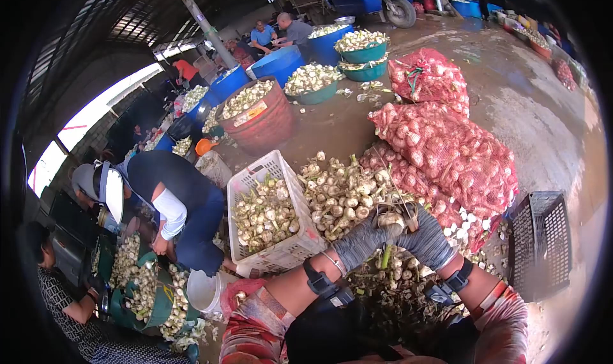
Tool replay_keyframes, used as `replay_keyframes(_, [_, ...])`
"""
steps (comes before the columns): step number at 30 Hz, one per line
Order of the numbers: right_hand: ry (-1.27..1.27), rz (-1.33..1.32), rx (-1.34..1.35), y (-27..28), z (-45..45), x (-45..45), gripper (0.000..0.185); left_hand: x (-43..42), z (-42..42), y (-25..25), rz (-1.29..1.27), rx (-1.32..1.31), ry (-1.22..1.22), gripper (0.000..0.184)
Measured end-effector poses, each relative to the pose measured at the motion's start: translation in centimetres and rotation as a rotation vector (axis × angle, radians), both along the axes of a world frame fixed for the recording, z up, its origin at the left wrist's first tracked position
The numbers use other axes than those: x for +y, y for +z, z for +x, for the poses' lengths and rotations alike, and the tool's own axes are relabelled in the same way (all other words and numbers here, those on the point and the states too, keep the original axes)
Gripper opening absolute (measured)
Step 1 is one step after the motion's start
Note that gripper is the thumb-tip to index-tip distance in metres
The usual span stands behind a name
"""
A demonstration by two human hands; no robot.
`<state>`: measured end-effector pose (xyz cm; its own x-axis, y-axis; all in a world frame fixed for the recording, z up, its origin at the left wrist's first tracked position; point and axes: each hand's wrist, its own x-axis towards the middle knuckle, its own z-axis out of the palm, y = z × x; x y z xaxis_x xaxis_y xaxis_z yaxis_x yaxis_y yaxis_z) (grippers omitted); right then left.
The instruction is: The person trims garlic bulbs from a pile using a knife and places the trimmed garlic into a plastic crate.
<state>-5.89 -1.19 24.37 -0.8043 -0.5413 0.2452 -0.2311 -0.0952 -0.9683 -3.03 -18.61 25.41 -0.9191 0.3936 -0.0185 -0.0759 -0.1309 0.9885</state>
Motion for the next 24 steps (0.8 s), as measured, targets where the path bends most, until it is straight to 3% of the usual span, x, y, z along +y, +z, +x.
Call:
replay_keyframes(1, [0.031,-0.064,-0.038,0.6,0.3,1.1,0.052,1.2,-0.3,-0.7,-0.080,0.014,0.032,0.045])
replay_keyframes(3, [-0.033,0.090,0.171,2.2,0.3,4.8,0.049,3.3,-1.3,-1.8,-0.102,0.046,0.029,0.039])
replay_keyframes(5, [-0.154,0.456,0.298,3.7,-0.7,9.8,0.043,6.0,-0.6,0.9,0.138,0.028,-0.035,0.043])
replay_keyframes(7, [-0.310,0.672,0.514,5.7,-2.5,15.6,0.036,7.4,-0.9,0.0,-0.092,0.242,0.080,0.059])
replay_keyframes(9, [-0.491,0.930,0.897,6.9,-4.8,23.3,0.029,8.4,-1.8,-2.6,-0.179,0.180,0.095,0.067])
replay_keyframes(13, [-0.561,1.026,0.777,6.9,-3.9,30.8,0.029,12.7,-2.1,-5.3,-0.143,-0.058,0.084,0.071])
replay_keyframes(14, [-0.553,1.158,0.667,5.3,-2.7,31.5,0.029,13.7,-2.4,-6.9,-0.104,-0.056,0.087,0.072])
replay_keyframes(16, [-0.464,1.001,0.531,0.0,-1.2,31.1,0.027,15.7,-3.0,-8.6,-0.031,-0.105,0.041,0.076])
replay_keyframes(17, [-0.447,0.977,0.618,-2.2,-0.3,29.9,0.028,16.9,-3.2,-10.1,-0.065,0.020,0.071,0.069])
replay_keyframes(19, [-0.338,1.074,0.429,-5.9,0.8,27.3,0.028,18.0,-4.0,-12.8,-0.220,0.124,-0.096,0.058])
replay_keyframes(21, [-0.366,0.888,0.473,-10.8,1.5,25.7,0.027,16.6,-5.1,-22.2,-0.494,0.412,-0.192,0.047])
replay_keyframes(23, [-0.322,0.901,0.461,-13.6,1.6,25.0,0.030,16.4,-4.5,-24.6,-0.608,0.431,-0.207,0.043])
replay_keyframes(24, [-0.319,0.897,0.437,-14.6,1.8,24.8,0.030,17.0,-3.9,-23.2,-0.644,0.389,-0.211,0.044])
